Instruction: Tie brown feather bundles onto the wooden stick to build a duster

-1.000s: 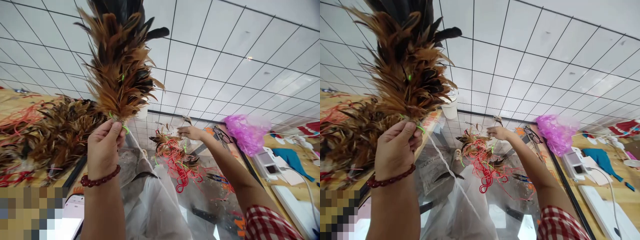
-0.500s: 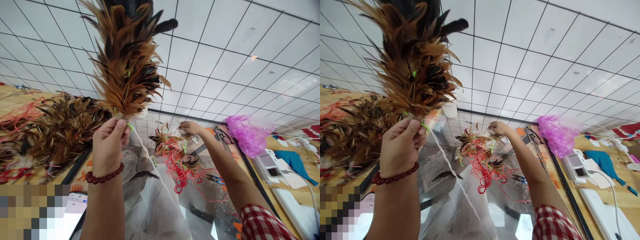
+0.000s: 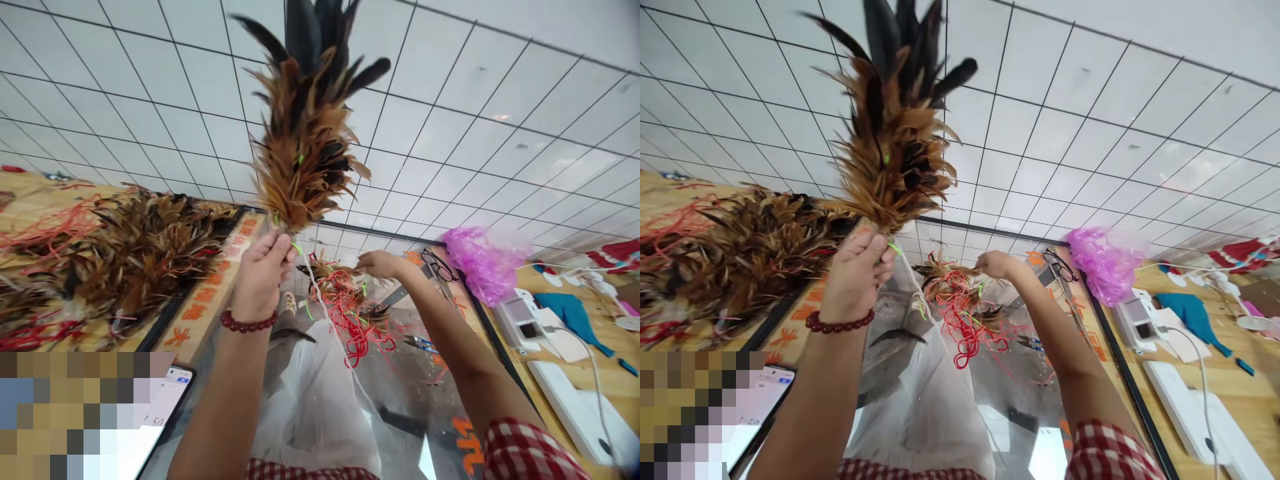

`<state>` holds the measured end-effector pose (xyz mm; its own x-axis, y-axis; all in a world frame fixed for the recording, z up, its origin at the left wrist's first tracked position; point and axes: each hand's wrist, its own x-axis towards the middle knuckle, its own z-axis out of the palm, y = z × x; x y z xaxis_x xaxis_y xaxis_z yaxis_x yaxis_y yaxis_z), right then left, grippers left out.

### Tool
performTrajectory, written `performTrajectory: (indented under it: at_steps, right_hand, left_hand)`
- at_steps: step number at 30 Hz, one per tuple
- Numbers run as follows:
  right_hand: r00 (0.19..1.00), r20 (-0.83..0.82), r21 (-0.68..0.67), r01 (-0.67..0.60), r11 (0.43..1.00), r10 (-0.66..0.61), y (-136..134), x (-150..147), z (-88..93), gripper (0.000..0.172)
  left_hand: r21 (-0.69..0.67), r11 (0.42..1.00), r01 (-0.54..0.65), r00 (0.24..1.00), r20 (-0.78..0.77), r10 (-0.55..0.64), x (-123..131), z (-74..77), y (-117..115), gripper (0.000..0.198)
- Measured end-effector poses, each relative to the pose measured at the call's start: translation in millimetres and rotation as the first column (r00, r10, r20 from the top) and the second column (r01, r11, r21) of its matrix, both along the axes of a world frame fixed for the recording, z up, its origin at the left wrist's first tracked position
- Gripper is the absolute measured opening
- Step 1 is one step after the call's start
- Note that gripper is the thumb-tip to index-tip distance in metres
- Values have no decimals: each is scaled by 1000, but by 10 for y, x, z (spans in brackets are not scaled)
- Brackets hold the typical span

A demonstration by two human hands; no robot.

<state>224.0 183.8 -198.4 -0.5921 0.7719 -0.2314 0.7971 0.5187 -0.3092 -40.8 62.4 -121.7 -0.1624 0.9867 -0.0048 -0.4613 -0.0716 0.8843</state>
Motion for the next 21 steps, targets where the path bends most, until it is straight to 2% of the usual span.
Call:
performTrajectory:
  at_steps: [2,3,4,5,7,9,11,13,16,18,21]
  right_hand:
    - [970,-180,27,170,985,-163,-308,137,211,26]
    - [905,-349,2,261,965,-244,-477,129,305,29]
    - [790,-529,-64,325,943,-309,-648,73,383,35]
    - [648,-671,-171,336,926,-359,-813,-21,443,39]
    - [408,-801,-378,223,899,-438,-1100,-262,511,46]
    - [304,-820,-469,131,874,-485,-1303,-475,530,45]
    - [230,-828,-489,149,859,-511,-1411,-591,523,43]
    - [104,-836,-519,172,837,-539,-1443,-612,505,42]
    - [-70,-797,-603,59,795,-600,-1427,-572,470,42]
    - [-120,-757,-643,-35,765,-642,-1412,-549,444,43]
    - [-139,-701,-682,-157,715,-699,-1390,-530,406,40]
  left_hand:
    - [-48,995,87,996,23,-86,144,-22,-13,32]
    - [-62,989,134,991,37,-132,225,-35,-22,33]
    - [-70,981,182,982,52,-179,308,-51,-33,33]
    - [-77,970,230,972,68,-225,387,-68,-45,34]
    - [-91,943,321,945,97,-312,516,-102,-66,36]
    - [-87,917,389,917,131,-376,585,-126,-83,38]
    - [-64,904,423,897,172,-408,597,-137,-94,38]
    - [-50,891,451,877,211,-432,572,-141,-98,35]
    - [-69,858,508,845,232,-482,529,-162,-84,28]
    - [-76,844,530,835,218,-505,512,-194,-58,27]
    - [-76,828,556,824,186,-536,492,-243,-14,26]
